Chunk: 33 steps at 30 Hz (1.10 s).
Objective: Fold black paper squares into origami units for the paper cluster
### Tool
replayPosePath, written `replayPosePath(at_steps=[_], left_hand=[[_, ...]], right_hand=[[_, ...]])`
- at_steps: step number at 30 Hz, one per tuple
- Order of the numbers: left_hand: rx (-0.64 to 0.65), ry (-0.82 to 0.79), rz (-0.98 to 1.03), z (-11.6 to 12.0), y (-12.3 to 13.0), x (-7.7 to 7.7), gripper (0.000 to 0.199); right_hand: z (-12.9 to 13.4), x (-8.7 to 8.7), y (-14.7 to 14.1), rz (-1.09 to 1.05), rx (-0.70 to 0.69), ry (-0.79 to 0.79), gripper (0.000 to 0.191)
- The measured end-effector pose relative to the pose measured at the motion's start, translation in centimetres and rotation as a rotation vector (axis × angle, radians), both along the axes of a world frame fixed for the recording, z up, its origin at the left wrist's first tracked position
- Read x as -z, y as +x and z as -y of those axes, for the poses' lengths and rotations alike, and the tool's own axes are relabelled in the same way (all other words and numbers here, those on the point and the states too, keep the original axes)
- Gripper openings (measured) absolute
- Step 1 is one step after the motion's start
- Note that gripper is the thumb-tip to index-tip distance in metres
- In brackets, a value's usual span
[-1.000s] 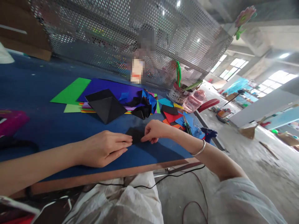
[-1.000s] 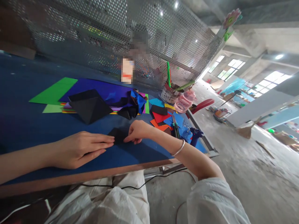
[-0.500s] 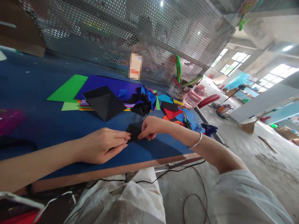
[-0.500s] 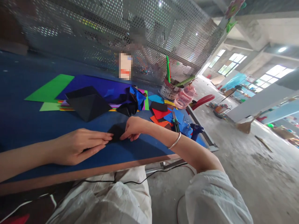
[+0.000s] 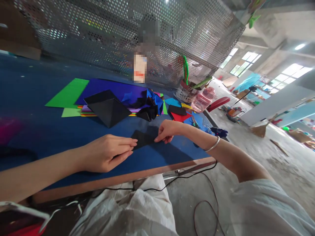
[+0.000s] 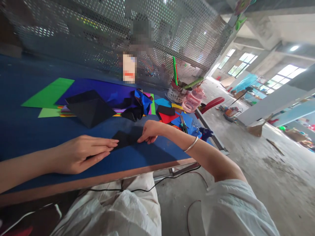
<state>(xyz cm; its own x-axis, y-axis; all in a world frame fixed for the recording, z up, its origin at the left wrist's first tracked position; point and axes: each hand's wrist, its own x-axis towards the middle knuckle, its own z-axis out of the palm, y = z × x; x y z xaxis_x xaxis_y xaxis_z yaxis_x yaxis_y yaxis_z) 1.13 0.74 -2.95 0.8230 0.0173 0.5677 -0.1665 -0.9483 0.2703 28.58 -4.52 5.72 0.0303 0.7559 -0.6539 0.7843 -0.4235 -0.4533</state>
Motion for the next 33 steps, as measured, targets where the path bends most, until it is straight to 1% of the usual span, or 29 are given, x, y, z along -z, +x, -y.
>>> replayPosePath(at_steps=[2, 5, 9, 13, 15, 17, 19, 20, 21, 24, 25, 27, 29, 31, 33], left_hand=[[-0.003, 0.029, 0.005, 0.1, 0.0, -0.3, 0.029], [-0.004, 0.035, 0.018, 0.2, 0.1, -0.3, 0.029], [0.007, -0.004, 0.018, -0.2, 0.0, 0.6, 0.029], [0.007, -0.014, 0.042, -0.6, 0.0, 1.8, 0.030], [-0.002, -0.016, 0.041, -0.6, 0.1, 2.1, 0.030], [-0.013, -0.041, 0.039, -0.4, 0.2, 1.9, 0.027], [-0.068, -0.104, 0.053, -0.2, 0.3, 1.4, 0.025], [-0.122, -0.144, 0.078, -0.1, 0.4, 1.0, 0.024], [-0.186, -0.189, 0.112, 0.0, 0.4, 0.6, 0.023], [-0.365, -0.356, 0.186, -0.1, 0.4, -0.5, 0.023], [-0.398, -0.429, 0.178, -0.2, 0.3, -0.7, 0.023], [-0.431, -0.593, 0.141, -0.4, 0.3, -1.0, 0.027], [-0.449, -0.720, 0.119, -0.7, 0.3, -1.0, 0.034], [-0.461, -0.792, 0.109, -1.0, 0.4, -1.0, 0.042], [-0.458, -0.846, 0.088, -1.0, 0.6, -1.2, 0.049]], right_hand=[[0.1, -0.1, 0.7, 0.010, 0.016, 0.002, 0.043], [0.1, 0.0, 0.8, 0.019, 0.019, 0.028, 0.043], [0.4, 0.5, 0.9, 0.017, 0.002, 0.073, 0.041], [1.0, 0.6, 2.1, 0.026, -0.005, 0.082, 0.041], [1.2, 0.4, 2.5, 0.042, -0.010, 0.112, 0.039], [1.4, 0.2, 2.3, 0.049, -0.021, 0.192, 0.030], [1.3, 0.2, 1.4, 0.041, -0.051, 0.299, 0.017], [1.2, 0.4, 0.8, 0.039, -0.077, 0.351, 0.013], [1.1, 0.8, 0.0, 0.037, -0.104, 0.391, 0.015], [0.7, 2.1, -2.0, 0.057, -0.245, 0.529, 0.040], [0.6, 2.5, -2.5, 0.051, -0.272, 0.558, 0.048], [0.4, 3.1, -3.0, 0.010, -0.306, 0.601, 0.054], [0.4, 3.3, -3.1, -0.029, -0.317, 0.632, 0.048], [0.3, 3.4, -2.9, -0.093, -0.332, 0.681, 0.037], [0.1, 3.7, -2.8, -0.195, -0.364, 0.771, 0.025]])
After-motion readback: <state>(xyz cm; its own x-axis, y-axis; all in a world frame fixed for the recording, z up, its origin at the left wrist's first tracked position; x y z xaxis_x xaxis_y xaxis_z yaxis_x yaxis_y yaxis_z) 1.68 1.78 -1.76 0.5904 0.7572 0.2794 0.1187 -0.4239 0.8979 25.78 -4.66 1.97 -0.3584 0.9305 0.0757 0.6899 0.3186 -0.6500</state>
